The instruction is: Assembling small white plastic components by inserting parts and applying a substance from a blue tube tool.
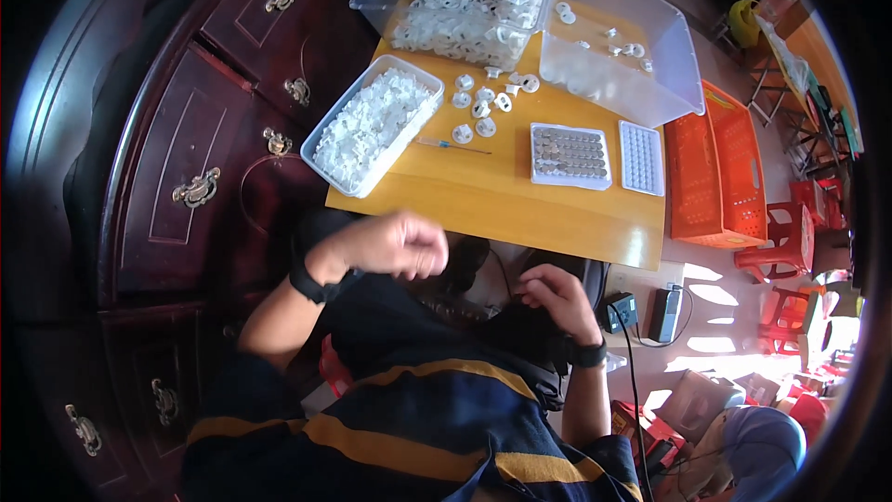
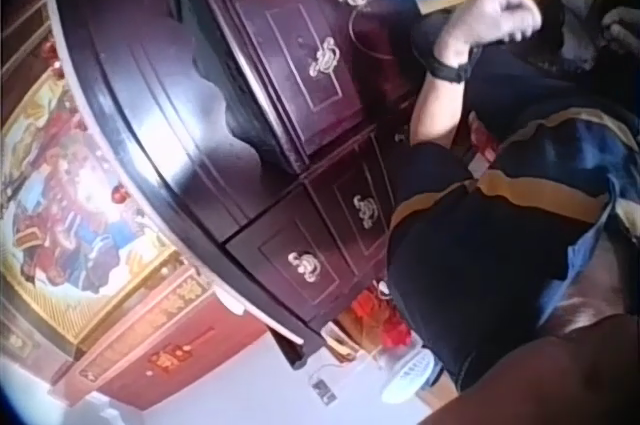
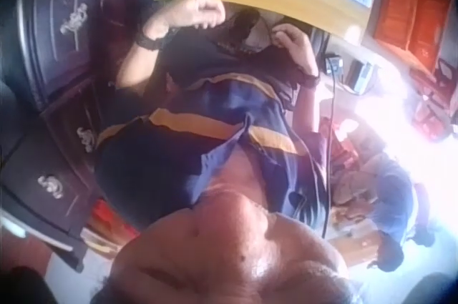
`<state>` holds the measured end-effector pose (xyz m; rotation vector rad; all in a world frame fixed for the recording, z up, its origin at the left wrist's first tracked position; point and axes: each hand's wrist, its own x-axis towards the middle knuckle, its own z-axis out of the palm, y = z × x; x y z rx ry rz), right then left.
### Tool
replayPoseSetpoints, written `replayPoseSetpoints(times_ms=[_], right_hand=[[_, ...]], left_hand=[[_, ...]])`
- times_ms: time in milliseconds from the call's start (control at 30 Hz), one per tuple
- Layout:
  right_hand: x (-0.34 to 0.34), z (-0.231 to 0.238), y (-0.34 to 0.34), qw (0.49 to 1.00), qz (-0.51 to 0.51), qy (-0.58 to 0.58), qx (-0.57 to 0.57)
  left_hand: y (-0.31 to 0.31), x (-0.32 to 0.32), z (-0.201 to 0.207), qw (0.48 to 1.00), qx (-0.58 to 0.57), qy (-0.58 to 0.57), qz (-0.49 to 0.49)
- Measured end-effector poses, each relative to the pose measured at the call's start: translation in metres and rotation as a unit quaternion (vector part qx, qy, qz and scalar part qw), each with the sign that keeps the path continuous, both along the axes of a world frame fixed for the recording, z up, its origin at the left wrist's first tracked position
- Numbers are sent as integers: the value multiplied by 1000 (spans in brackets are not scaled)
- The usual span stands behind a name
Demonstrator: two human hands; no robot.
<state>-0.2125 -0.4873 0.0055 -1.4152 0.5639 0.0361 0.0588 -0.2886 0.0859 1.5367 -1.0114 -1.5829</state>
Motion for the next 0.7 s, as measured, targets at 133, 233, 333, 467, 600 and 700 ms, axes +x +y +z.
replayPoseSetpoints(times_ms=[133, 233, 333, 467, 600, 700], right_hand=[[-1, 5, -3, 997, -81, -2, 14], [12, -1, -2, 996, -81, -4, -22], [24, -6, 0, 993, -118, 1, 28], [27, -15, -7, 977, -127, 8, 172], [26, -35, -12, 970, -137, -11, 202], [30, -44, -18, 964, -120, -12, 238]], left_hand=[[56, -12, -95, 925, 100, -341, -132], [58, -19, -114, 875, 154, -444, -117], [58, -26, -112, 918, 102, -383, -16], [78, -48, -103, 906, 123, -404, 5], [97, -79, -99, 896, 80, -437, 8], [111, -101, -103, 893, 15, -444, 63]])
